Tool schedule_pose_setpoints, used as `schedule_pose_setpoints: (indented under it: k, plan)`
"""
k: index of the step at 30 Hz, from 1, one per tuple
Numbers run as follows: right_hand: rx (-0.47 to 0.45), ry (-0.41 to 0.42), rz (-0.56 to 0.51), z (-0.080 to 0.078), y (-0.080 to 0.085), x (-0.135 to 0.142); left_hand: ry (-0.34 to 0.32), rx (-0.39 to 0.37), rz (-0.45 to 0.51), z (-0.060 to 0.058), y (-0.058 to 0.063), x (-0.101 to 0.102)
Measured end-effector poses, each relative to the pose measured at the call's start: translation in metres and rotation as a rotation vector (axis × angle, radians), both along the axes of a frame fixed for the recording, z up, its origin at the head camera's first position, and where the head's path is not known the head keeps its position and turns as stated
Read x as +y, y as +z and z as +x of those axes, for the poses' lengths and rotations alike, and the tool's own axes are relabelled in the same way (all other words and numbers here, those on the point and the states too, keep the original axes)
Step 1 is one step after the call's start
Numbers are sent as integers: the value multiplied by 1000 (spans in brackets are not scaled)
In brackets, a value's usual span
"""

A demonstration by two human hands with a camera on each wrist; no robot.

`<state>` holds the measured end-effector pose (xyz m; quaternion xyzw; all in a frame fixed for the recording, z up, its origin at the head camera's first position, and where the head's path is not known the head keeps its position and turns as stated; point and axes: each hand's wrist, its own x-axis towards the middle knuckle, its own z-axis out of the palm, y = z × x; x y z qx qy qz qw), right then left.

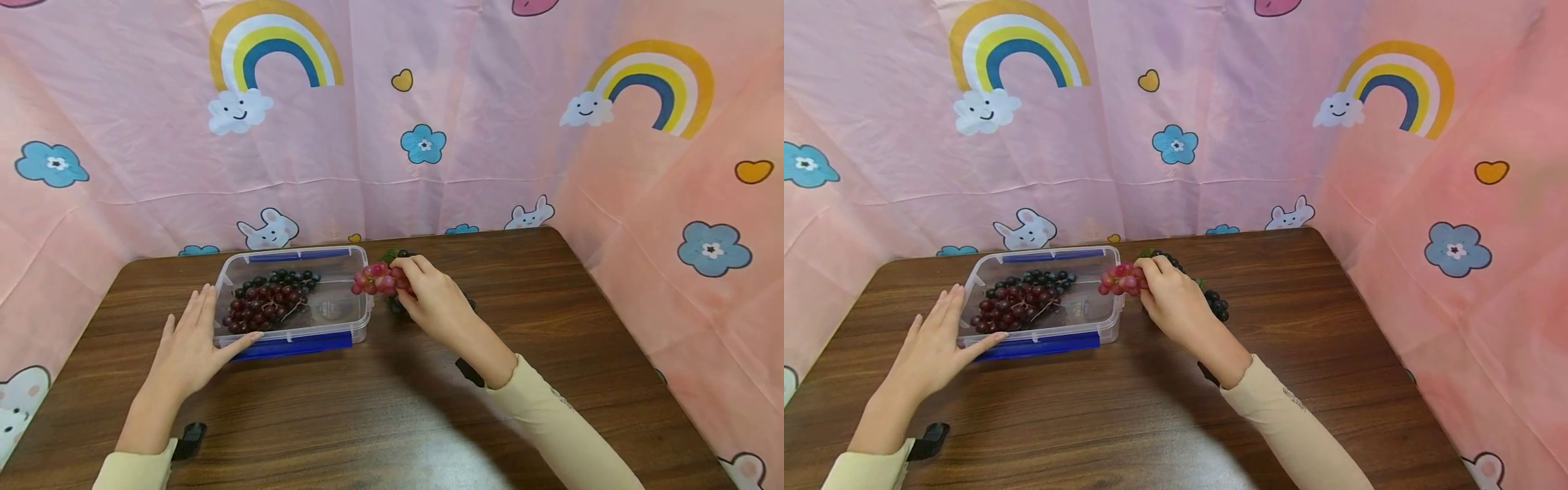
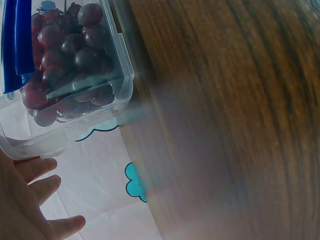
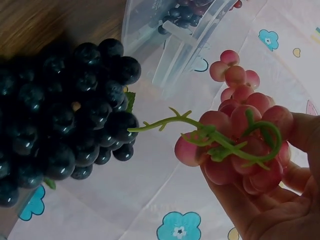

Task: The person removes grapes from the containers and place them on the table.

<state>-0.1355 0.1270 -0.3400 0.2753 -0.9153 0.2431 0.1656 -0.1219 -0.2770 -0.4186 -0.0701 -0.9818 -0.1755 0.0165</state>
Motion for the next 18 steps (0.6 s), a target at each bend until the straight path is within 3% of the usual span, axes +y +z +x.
schedule_pose_setpoints:
  k: [9,18]
  plan:
    - [8,1,-26,4,1,20,0,-3,-4,0,-1,-1]
    - [-21,-48,-43,8,-4,43,0,0,-1,1,-1,0]
